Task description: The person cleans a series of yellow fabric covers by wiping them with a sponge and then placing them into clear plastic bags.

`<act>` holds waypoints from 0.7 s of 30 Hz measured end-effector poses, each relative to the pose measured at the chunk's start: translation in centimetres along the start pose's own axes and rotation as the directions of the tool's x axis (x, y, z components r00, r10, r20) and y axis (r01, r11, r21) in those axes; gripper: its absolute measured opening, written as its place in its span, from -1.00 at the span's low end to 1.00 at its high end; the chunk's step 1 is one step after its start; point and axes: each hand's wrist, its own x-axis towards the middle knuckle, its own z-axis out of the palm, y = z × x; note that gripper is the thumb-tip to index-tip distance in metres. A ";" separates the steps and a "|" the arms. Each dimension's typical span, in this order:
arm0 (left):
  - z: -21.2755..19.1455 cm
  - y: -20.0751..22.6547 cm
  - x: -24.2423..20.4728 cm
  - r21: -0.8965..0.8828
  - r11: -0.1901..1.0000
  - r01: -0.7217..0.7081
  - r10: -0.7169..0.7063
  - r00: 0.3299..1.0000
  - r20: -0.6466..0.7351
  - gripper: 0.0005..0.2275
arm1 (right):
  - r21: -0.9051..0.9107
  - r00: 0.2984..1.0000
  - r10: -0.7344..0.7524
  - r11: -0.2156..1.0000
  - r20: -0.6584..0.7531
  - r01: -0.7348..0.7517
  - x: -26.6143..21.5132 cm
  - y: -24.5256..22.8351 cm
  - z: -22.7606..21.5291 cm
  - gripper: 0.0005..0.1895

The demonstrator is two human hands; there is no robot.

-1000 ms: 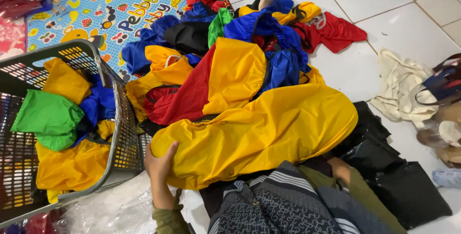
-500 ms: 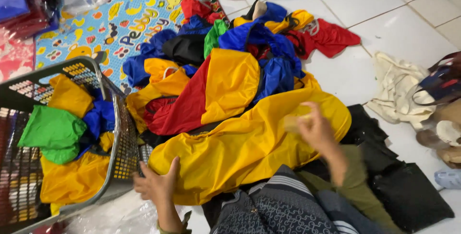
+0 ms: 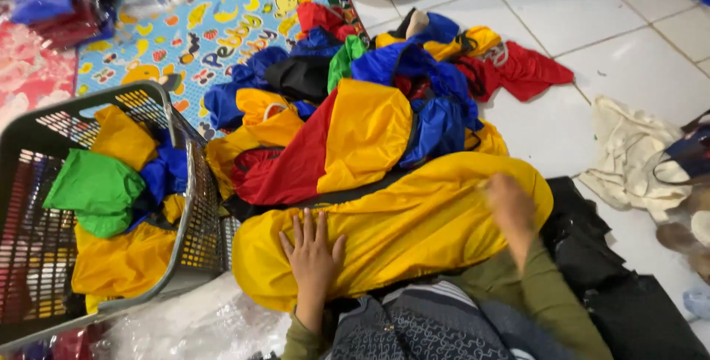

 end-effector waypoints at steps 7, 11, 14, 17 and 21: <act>1.5 4.6 0.0 -0.199 0.923 -0.328 0.299 0.940 -0.164 -0.36 | 0.216 0.623 -0.040 0.919 -0.781 0.329 -6.0 -3.1 -0.9 -0.79; 4.1 7.2 -1.2 -0.299 0.853 -0.427 0.445 0.896 -0.011 -0.32 | 0.297 0.670 -0.586 0.610 -0.456 0.735 -14.0 -10.9 0.4 -0.76; 3.9 6.8 -1.5 -0.281 0.858 -0.429 0.454 0.891 0.026 -0.35 | 0.050 0.553 -0.766 0.571 -0.327 0.820 -12.4 -7.8 1.0 -0.74; 3.5 6.7 -1.7 -0.329 0.851 -0.409 0.437 0.900 0.012 -0.40 | -0.070 0.781 -0.541 0.833 -0.313 0.549 -6.1 1.6 0.4 -0.67; 1.6 7.0 -1.6 -0.260 0.800 -0.541 0.522 0.841 -0.142 -0.62 | -0.114 0.727 -0.069 0.993 -0.683 -0.012 -1.7 12.8 -1.3 -0.65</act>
